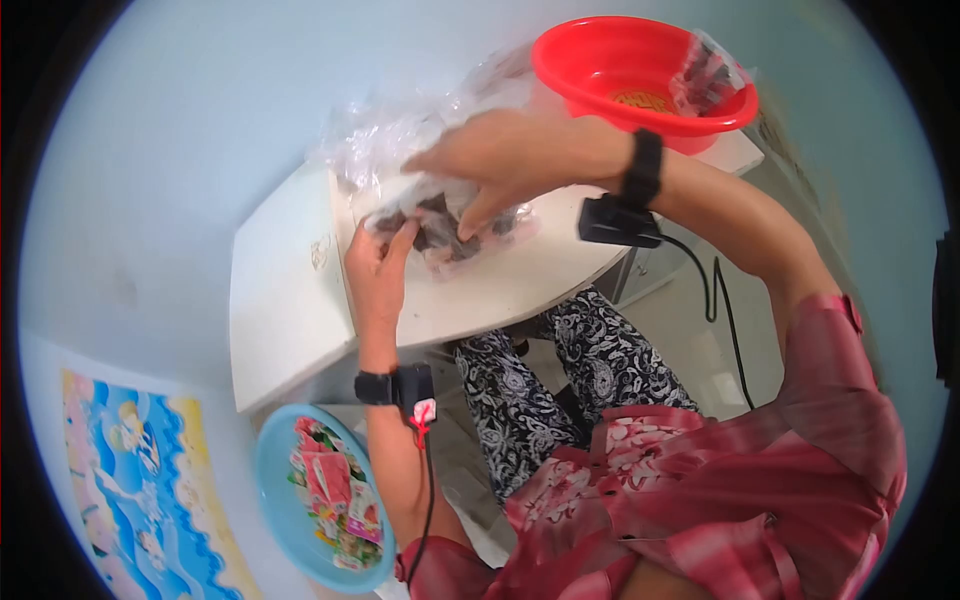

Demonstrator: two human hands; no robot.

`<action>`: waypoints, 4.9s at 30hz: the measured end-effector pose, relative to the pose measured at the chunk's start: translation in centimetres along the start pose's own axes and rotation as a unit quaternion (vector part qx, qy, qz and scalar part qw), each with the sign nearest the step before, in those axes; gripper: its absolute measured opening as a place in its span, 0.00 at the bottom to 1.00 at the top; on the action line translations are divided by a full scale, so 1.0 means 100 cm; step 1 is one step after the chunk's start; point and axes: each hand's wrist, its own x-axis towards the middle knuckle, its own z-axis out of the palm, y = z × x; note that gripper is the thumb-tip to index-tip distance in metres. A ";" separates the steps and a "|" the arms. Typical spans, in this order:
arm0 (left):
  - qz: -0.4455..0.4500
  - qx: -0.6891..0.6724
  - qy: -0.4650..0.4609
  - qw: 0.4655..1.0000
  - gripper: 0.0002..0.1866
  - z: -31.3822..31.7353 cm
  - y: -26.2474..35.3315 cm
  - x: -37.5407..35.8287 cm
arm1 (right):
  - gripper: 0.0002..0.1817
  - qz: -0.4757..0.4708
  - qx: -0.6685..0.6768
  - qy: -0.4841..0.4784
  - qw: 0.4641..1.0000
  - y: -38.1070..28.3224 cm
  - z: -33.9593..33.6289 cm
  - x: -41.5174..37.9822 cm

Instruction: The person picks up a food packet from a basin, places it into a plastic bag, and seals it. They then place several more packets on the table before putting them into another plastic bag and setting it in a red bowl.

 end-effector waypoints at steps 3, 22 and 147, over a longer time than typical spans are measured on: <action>0.025 0.093 0.010 0.995 0.17 0.001 0.010 -0.008 | 0.21 0.003 0.006 -0.010 1.000 0.011 0.020 0.025; 0.107 -0.075 0.036 0.991 0.25 0.067 0.059 0.029 | 0.18 0.037 0.082 0.091 0.992 0.036 -0.072 -0.032; 0.318 -0.180 0.065 0.928 0.13 0.002 0.130 -0.095 | 0.23 -0.015 0.224 0.386 0.895 -0.135 -0.055 -0.125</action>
